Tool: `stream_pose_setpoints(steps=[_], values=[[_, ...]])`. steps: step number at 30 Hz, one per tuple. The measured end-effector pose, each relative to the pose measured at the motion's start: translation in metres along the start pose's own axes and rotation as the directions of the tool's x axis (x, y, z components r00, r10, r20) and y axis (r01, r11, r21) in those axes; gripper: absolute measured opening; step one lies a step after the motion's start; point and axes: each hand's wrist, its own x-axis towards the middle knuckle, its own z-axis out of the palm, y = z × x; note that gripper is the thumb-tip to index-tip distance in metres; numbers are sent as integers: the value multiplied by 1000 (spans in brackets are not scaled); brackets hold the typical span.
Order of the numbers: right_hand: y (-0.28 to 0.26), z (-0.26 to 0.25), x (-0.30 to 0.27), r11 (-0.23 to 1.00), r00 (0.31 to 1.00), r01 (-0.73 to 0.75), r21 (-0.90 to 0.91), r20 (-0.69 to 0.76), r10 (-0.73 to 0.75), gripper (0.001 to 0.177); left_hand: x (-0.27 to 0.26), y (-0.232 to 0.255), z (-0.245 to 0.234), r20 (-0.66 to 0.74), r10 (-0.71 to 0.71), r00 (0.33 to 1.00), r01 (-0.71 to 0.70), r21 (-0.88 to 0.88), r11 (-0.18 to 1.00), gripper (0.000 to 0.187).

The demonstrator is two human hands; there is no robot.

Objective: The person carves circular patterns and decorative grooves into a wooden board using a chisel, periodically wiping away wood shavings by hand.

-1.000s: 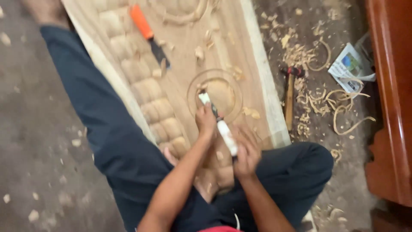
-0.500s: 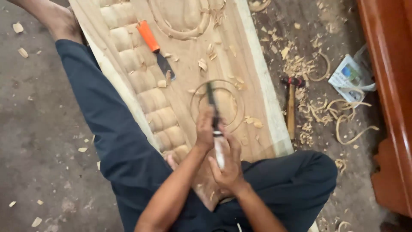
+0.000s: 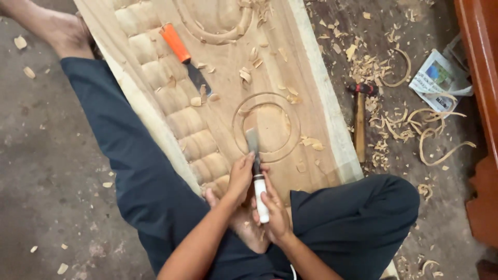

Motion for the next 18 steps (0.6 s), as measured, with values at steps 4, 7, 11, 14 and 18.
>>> stream_pose_setpoints(steps=[4,7,11,14,18], values=[[-10,10,5,994,997,-76,75,-11,77,65,9,-6,1,-72,-30,997,21,-121,992,31],[-15,24,8,997,999,-35,65,-2,35,66,14,-3,-2,-120,30,992,-35,-41,999,35],[-10,28,3,992,995,-74,106,-53,80,64,14,-3,-4,-133,12,991,-19,-49,999,32],[-12,30,4,987,993,-89,133,-60,98,64,15,0,-2,-125,25,992,-29,-27,999,33],[-17,38,8,978,993,-88,191,-67,103,62,23,0,-3,-145,54,988,-56,-9,998,35]])
